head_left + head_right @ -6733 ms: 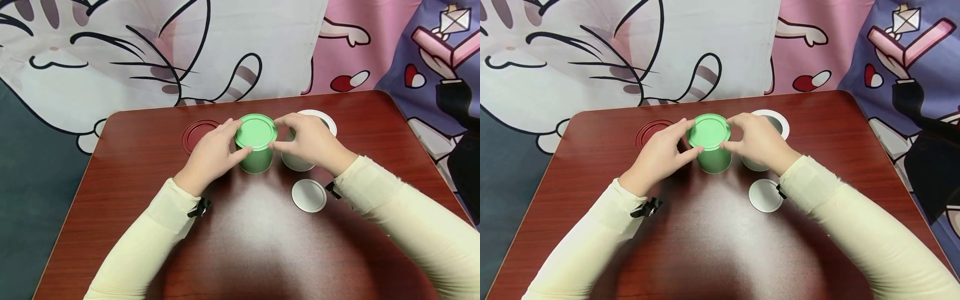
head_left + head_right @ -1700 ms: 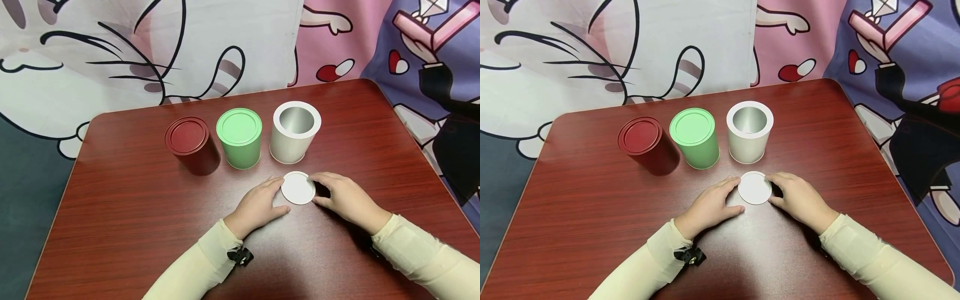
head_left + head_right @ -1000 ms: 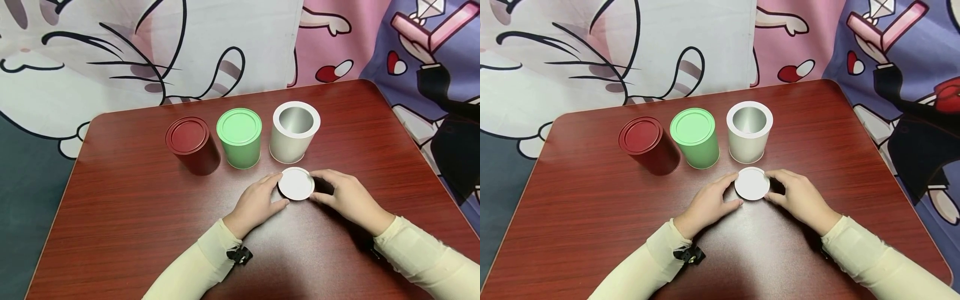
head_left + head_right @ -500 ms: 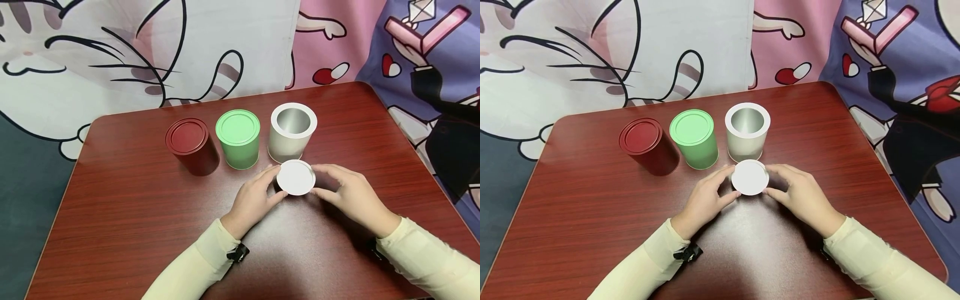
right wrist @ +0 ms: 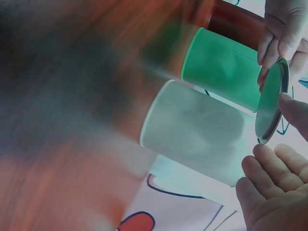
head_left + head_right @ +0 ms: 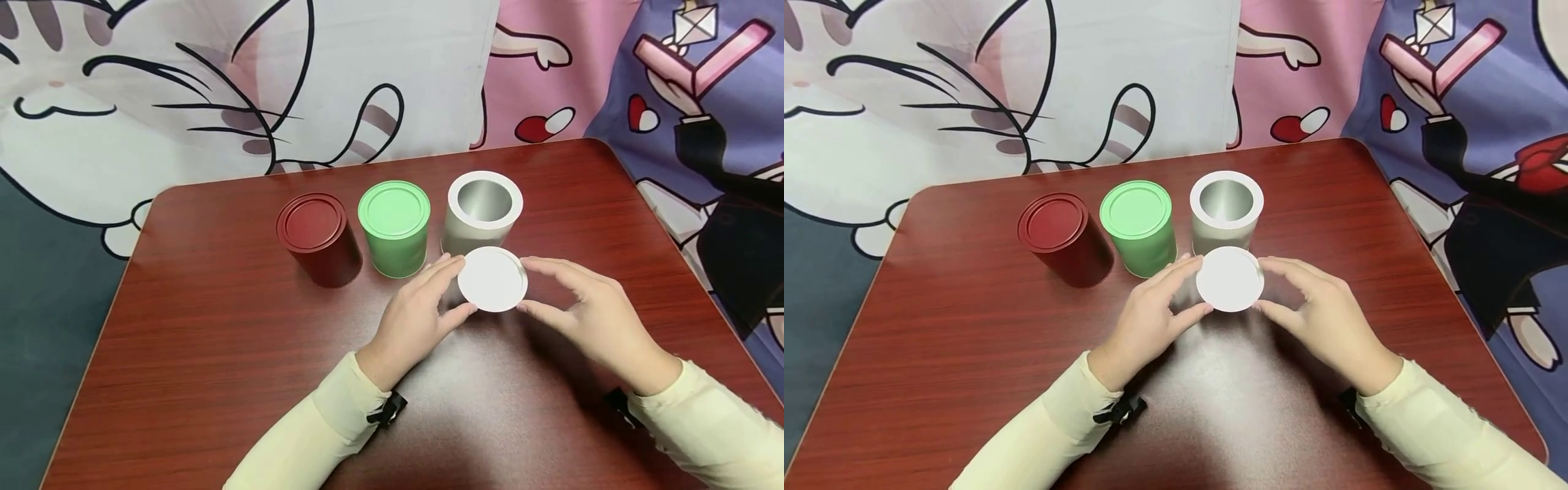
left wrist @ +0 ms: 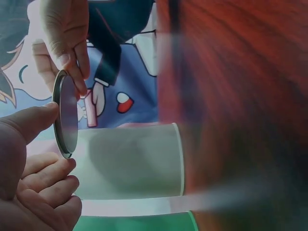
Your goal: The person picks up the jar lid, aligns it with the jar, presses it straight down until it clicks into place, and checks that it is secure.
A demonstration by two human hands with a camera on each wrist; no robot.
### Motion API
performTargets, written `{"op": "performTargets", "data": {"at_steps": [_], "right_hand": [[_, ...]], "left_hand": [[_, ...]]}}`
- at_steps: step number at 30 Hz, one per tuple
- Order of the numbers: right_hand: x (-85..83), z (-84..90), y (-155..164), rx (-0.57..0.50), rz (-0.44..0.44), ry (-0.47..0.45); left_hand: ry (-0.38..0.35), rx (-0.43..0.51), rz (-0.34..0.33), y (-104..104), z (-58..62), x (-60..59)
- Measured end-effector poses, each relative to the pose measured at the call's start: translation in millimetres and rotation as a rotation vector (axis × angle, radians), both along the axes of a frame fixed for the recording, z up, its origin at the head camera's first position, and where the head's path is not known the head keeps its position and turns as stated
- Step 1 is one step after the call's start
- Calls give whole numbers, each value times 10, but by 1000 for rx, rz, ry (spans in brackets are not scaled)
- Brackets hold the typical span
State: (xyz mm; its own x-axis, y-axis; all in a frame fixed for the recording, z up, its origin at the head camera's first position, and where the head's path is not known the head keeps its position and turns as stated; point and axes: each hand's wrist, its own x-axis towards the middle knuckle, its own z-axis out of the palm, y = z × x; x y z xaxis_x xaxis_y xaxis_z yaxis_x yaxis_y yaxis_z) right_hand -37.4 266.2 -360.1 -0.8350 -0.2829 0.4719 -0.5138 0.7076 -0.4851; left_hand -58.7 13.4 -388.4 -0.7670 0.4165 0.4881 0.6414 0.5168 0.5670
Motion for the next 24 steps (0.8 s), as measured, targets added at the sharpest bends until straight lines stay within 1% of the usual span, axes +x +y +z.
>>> {"op": "performTargets", "data": {"at_steps": [5, 9, 14, 21, 24], "right_hand": [[-9, 75, 1, -18, 4, 31], [-45, 117, 6, -21, 16, 55], [-124, 191, -8, -1, 7, 64], [-237, 286, -12, 28, -34, 32], [-286, 311, -11, 36, -43, 27]], "left_hand": [[46, 1, -2, 4, 102, -18], [73, -35, 3, 8, 189, -60], [62, -96, 13, 7, 307, -141], [61, -178, 38, 7, 455, -239], [46, -215, 40, 11, 504, -287]]}}
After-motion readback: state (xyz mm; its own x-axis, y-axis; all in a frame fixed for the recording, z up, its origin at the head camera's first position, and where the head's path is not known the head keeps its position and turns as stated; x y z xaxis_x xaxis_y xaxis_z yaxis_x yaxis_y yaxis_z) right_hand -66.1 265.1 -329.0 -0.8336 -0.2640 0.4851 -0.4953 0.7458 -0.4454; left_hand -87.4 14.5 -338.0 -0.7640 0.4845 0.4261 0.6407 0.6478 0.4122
